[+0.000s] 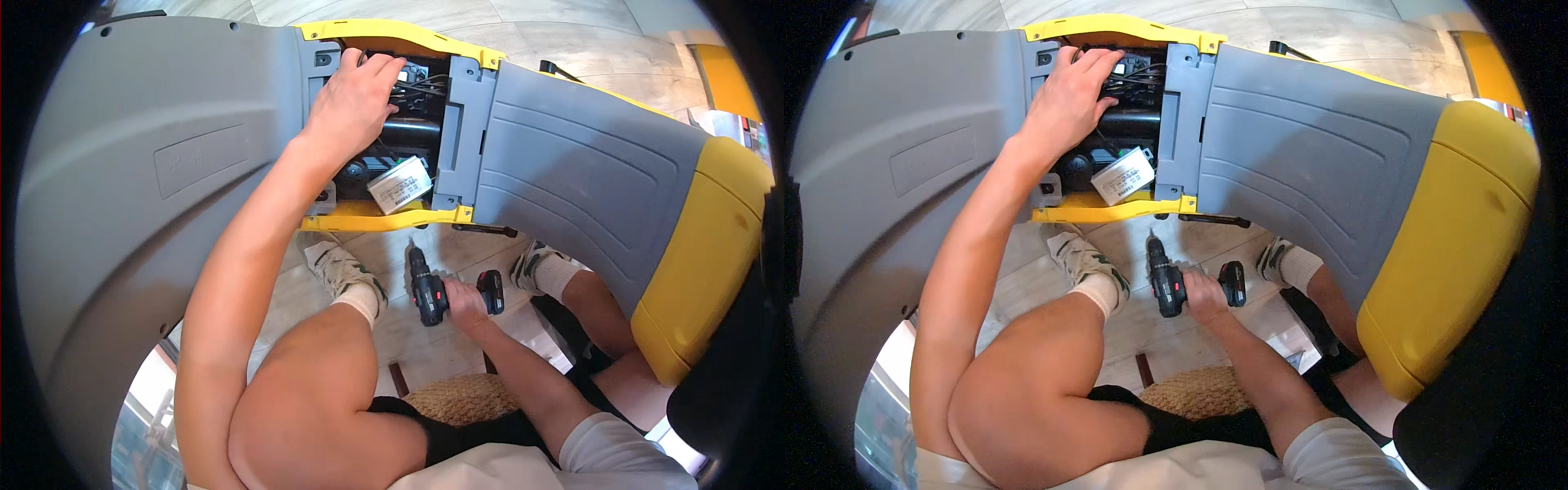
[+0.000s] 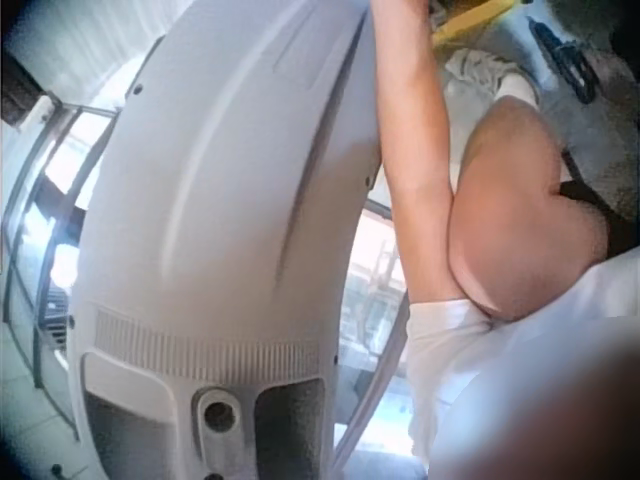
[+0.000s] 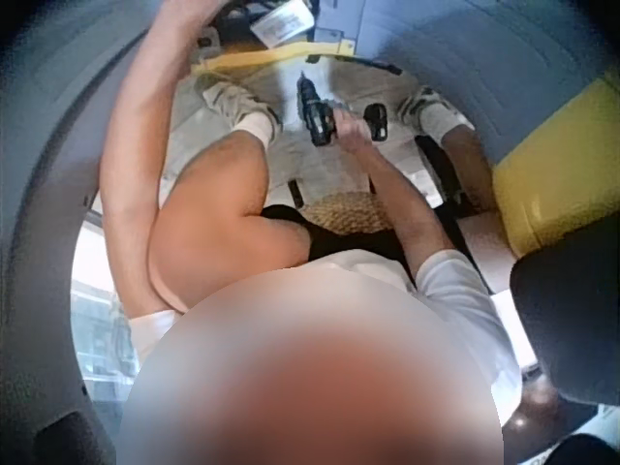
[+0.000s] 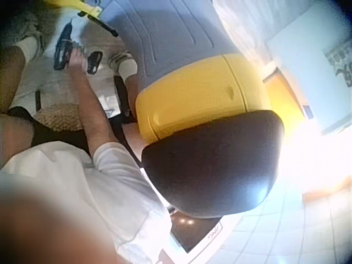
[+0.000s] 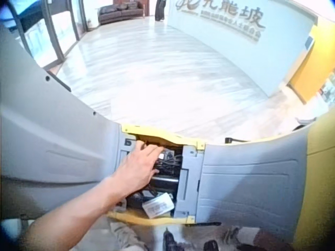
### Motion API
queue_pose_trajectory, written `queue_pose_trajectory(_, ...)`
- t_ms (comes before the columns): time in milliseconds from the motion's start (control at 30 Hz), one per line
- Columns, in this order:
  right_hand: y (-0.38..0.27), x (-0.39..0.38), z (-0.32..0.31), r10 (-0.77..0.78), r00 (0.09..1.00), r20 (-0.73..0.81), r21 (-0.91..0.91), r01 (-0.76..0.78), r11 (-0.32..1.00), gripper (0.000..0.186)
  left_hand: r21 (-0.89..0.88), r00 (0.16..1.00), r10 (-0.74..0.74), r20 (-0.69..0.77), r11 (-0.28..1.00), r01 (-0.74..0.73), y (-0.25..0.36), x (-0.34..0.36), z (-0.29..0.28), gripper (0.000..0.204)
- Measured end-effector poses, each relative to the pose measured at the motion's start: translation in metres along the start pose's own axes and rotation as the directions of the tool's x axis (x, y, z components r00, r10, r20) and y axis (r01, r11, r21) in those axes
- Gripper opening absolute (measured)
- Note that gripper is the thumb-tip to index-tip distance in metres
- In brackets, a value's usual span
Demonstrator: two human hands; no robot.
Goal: The person is repairing the electrical wiring inside a yellow electric scooter using hands and a power drill.
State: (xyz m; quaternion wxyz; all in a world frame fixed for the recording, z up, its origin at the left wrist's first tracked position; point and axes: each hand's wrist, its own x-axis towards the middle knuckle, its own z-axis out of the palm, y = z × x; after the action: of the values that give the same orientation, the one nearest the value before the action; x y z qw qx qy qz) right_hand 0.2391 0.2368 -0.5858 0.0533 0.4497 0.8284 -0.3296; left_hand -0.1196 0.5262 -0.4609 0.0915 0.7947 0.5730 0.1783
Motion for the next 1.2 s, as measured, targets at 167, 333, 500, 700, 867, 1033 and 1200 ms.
queue_pose_trajectory(167,0.017,0.002,0.029,0.098,0.993,0.063,-0.001,-0.098,0.995,0.054,0.047,0.998,0.047,-0.031,0.998,-0.046,0.000,-0.003,0.003,0.066)
queue_pose_trajectory(333,0.016,0.018,0.028,0.156,0.956,0.248,-0.049,-0.148,0.988,0.062,0.085,0.997,0.068,-0.021,0.994,-0.066,-0.002,-0.010,0.005,0.042)
queue_pose_trajectory(500,-0.050,0.068,-0.080,0.323,0.796,0.512,-0.227,-0.238,0.944,0.043,0.046,0.993,0.084,-0.077,0.996,-0.080,-0.006,-0.012,0.010,0.043)
queue_pose_trajectory(700,-0.116,0.185,-0.272,0.040,0.980,-0.196,0.279,0.017,0.960,0.013,0.046,0.996,0.075,-0.057,0.996,-0.072,-0.006,-0.016,0.017,0.039)
queue_pose_trajectory(867,-0.110,0.280,-0.286,0.079,0.790,-0.608,0.044,-0.066,0.997,0.014,-0.010,0.991,0.088,-0.103,0.996,-0.089,-0.011,-0.018,0.017,0.035)
queue_pose_trajectory(1033,-0.086,0.314,-0.278,0.084,0.844,-0.530,-0.093,-0.156,0.983,0.016,0.005,0.988,0.092,-0.125,0.996,-0.092,-0.011,-0.018,0.019,0.028)
queue_pose_trajectory(1200,-0.091,0.332,-0.293,0.243,0.906,-0.345,-0.199,-0.324,0.925,0.018,0.005,0.989,0.098,-0.111,0.995,-0.098,-0.013,-0.017,0.021,0.029)
